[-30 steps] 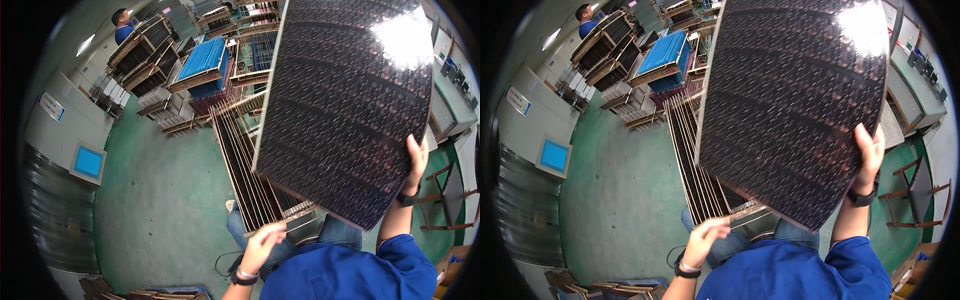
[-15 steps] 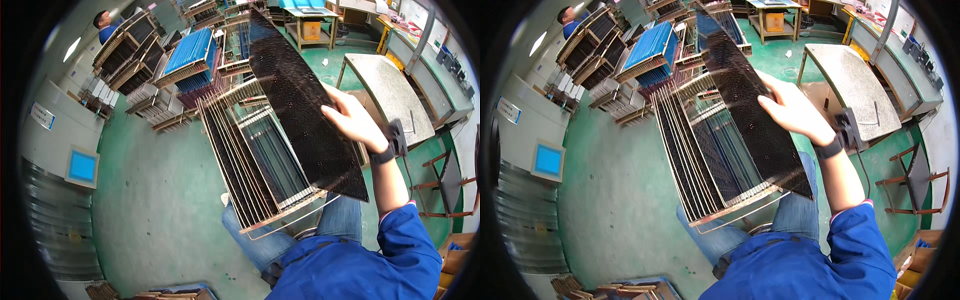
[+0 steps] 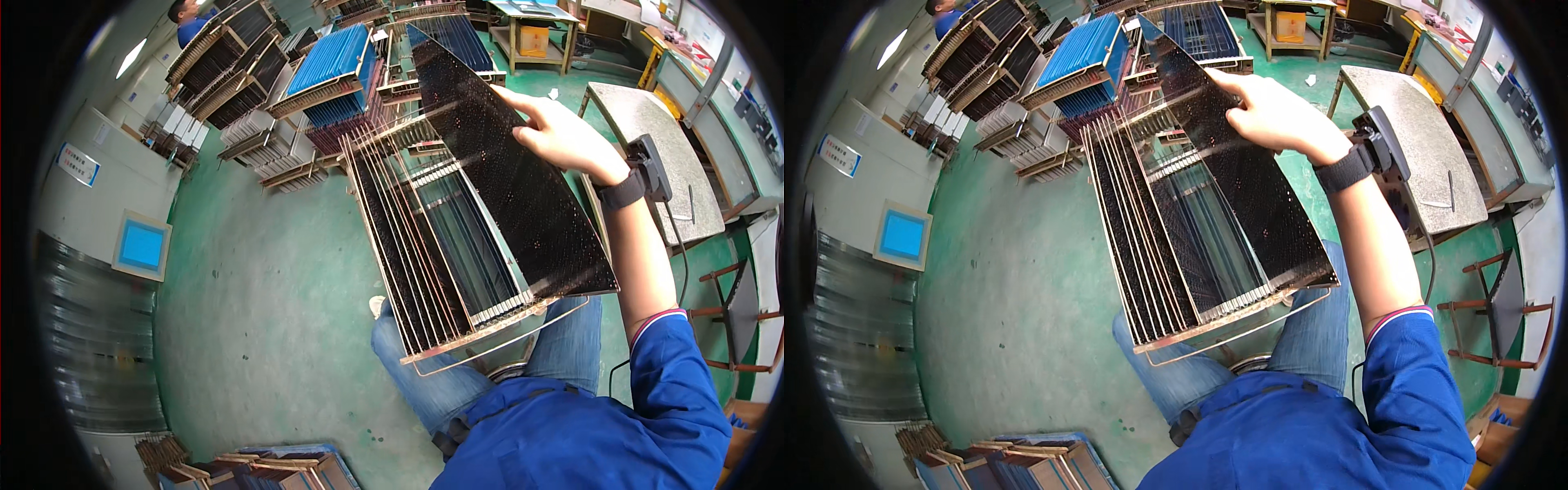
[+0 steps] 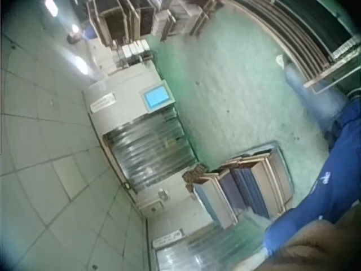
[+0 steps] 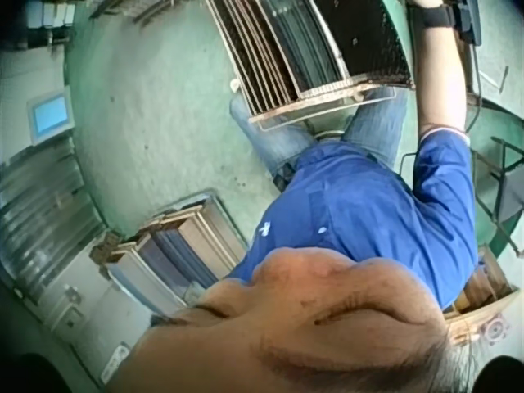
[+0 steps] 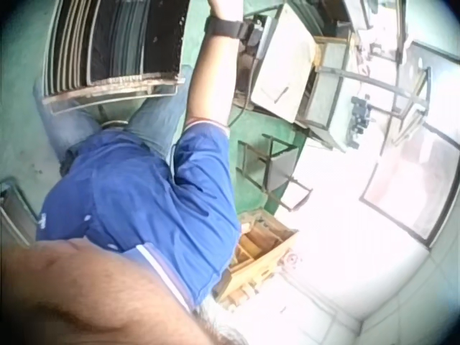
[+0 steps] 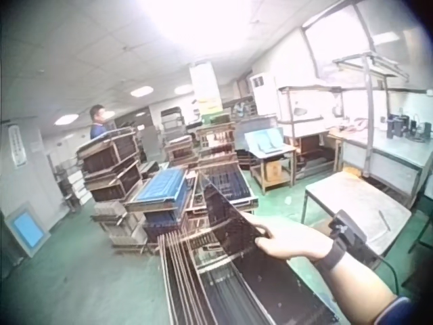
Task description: The recorder takes LED panel sheets from a rack and inspects them for defects by holding them up to the light.
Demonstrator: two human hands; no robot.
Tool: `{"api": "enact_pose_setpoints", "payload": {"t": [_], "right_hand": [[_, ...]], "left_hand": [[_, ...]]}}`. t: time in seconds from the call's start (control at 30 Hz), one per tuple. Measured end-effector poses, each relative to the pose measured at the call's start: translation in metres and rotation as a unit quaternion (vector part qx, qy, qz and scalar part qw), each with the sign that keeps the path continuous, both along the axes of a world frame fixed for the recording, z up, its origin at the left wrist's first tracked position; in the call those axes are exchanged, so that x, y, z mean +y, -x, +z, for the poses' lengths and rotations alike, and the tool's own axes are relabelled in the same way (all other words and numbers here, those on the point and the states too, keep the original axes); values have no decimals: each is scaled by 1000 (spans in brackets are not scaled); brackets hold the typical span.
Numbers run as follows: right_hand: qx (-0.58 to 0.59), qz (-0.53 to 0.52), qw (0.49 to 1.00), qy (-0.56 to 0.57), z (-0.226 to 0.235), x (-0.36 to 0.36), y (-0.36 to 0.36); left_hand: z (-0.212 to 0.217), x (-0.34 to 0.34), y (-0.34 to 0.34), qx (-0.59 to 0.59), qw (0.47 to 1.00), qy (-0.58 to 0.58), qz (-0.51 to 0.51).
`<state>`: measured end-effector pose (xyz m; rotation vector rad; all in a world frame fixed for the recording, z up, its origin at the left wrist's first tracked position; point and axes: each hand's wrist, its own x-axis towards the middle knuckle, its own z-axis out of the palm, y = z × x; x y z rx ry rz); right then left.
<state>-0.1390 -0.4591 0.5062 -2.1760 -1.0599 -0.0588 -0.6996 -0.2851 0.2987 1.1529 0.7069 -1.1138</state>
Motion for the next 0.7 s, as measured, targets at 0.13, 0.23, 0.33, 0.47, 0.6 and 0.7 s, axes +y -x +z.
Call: {"api": "enact_pose_setpoints", "payload": {"t": [0.13,0.23,0.33,0.47,0.6,0.7], "right_hand": [[22,42,998,38,21,3,-1],[2,37,998,60,20,5,-13],[-17,38,998,44,16,3,-15],[95,6,992,80,30,-5,-11],[166,-33,976,136,49,-6,5],[27,-2,999,20,7,-32,-42]], "left_hand": [[-3,1,3,9,999,35,-15],[-4,2,1,19,993,101,-49],[3,11,-10,27,973,200,-112],[47,74,-95,-6,990,113,-88],[105,85,-182,-410,878,-173,176],[103,56,-252,-483,776,-277,296]]}}
